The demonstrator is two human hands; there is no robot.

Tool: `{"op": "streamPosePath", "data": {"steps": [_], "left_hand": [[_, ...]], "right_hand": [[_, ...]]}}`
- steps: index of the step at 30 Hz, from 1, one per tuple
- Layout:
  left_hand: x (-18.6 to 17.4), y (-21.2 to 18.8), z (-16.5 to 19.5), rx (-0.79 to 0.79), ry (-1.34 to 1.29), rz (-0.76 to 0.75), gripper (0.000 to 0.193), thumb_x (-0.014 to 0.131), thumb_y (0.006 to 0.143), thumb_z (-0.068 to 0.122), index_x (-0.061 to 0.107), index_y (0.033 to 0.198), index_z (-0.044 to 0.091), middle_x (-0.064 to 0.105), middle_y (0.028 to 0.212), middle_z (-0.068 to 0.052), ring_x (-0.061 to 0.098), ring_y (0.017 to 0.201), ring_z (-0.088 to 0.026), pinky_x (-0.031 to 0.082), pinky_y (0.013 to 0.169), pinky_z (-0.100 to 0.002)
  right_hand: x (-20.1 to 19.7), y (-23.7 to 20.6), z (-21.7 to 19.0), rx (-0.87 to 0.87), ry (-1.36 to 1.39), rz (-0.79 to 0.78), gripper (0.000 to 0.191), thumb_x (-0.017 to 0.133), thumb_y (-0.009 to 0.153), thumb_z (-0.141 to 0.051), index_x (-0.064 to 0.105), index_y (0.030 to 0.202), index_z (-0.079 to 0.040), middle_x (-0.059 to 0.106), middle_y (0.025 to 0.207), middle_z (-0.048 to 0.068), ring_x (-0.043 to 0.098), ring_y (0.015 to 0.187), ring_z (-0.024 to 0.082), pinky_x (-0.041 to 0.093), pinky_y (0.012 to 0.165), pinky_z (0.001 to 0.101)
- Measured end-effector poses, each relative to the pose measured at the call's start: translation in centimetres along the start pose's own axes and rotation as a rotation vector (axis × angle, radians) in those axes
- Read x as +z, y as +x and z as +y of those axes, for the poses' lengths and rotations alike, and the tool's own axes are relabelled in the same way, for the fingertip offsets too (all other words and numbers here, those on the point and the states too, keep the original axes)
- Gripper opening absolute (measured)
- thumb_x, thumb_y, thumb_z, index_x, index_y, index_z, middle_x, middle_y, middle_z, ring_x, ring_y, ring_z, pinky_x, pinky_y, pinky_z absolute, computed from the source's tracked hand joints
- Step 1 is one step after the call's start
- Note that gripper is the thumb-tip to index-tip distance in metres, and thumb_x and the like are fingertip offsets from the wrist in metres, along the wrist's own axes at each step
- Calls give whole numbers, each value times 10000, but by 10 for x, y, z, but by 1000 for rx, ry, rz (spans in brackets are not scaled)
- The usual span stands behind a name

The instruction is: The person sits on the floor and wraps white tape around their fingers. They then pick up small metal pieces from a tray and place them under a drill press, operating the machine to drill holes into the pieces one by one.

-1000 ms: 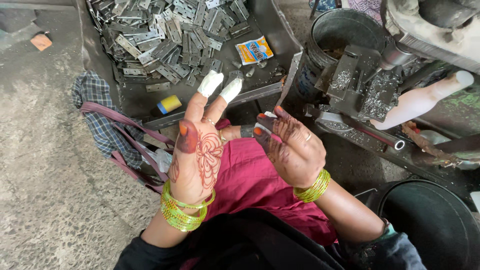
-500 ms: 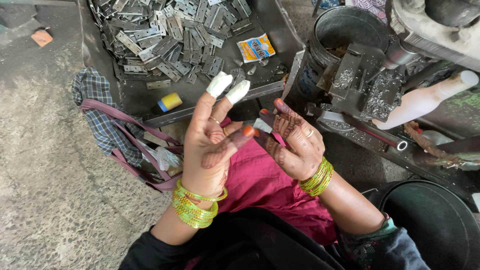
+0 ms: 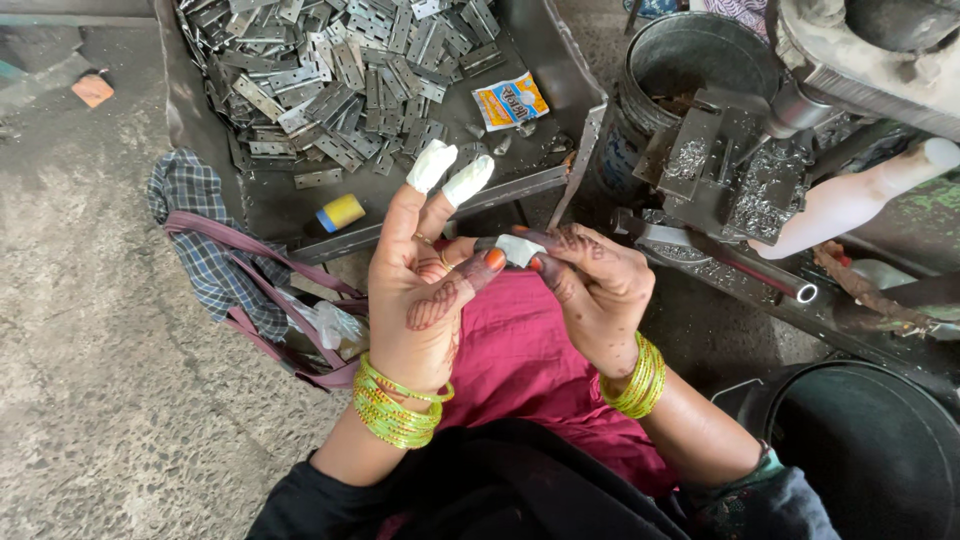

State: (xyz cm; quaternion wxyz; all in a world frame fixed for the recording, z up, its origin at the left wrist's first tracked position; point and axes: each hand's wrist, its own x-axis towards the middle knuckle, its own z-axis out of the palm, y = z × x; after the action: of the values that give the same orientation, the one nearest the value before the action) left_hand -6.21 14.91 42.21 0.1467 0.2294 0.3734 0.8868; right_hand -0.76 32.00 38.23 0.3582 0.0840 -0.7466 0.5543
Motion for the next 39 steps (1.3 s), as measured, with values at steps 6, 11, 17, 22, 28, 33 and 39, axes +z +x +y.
{"op": "streamPosePath", "data": {"steps": [6, 11, 17, 22, 28, 33, 39], "left_hand": [[5, -7, -16, 253, 328, 57, 823, 700, 953, -126, 274, 1629, 70, 473, 1604, -179, 676, 1125, -149, 565, 1034, -302], [2, -11, -32, 613, 683, 10, 759, 707, 1006, -88, 295, 1618, 91, 469, 1590, -178, 576, 1404, -263, 600, 1123, -380], [-22, -11, -26, 779, 1263, -107, 700, 780, 887, -50, 422, 1463, 122, 557, 1467, -133, 648, 1280, -280, 559, 1054, -402], [-19, -11, -35, 600, 569, 3, 718, 693, 1037, -102, 290, 1599, 90, 481, 1574, -199, 554, 1450, -270, 586, 1120, -373], [-16, -23, -33, 436, 652, 53, 808, 722, 977, -122, 264, 1619, 53, 487, 1600, -248, 571, 1386, -287, 574, 1132, -399], [-23, -27, -36, 526, 667, -120, 723, 640, 1055, -113, 258, 1635, 89, 447, 1600, -204, 523, 1471, -277, 578, 1141, -396], [-21, -41, -48, 487, 747, -81, 658, 628, 1038, -116, 319, 1597, 40, 464, 1560, -225, 563, 1410, -306, 558, 1135, -419]], "right_hand": [[14, -16, -8, 83, 118, 125, 74, 758, 926, 67, 742, 997, 56, 692, 860, 72, 608, 754, 99, 487, 704, 220], [17, -17, -17, 272, 628, 136, 47, 748, 956, 29, 729, 975, 67, 743, 911, 103, 674, 770, 129, 560, 743, 265], [14, -19, -23, 336, 618, 108, 100, 740, 994, -24, 702, 944, 53, 739, 886, 105, 674, 763, 132, 564, 738, 276], [22, -17, -17, 198, 432, 83, 184, 690, 1005, -86, 714, 1115, 58, 741, 1033, 84, 667, 938, 128, 543, 873, 251], [16, -9, -13, -237, -151, 63, 284, 804, 876, -29, 705, 1142, -38, 673, 1169, 56, 670, 1074, 177, 561, 910, 291], [16, -3, -12, -323, -13, 102, 211, 831, 879, 9, 705, 1031, -65, 611, 1180, 51, 625, 1062, 183, 555, 921, 272], [21, -5, -7, 149, 667, 32, 184, 778, 981, -7, 682, 1137, -22, 659, 1133, 65, 636, 1028, 138, 535, 924, 265]]}}
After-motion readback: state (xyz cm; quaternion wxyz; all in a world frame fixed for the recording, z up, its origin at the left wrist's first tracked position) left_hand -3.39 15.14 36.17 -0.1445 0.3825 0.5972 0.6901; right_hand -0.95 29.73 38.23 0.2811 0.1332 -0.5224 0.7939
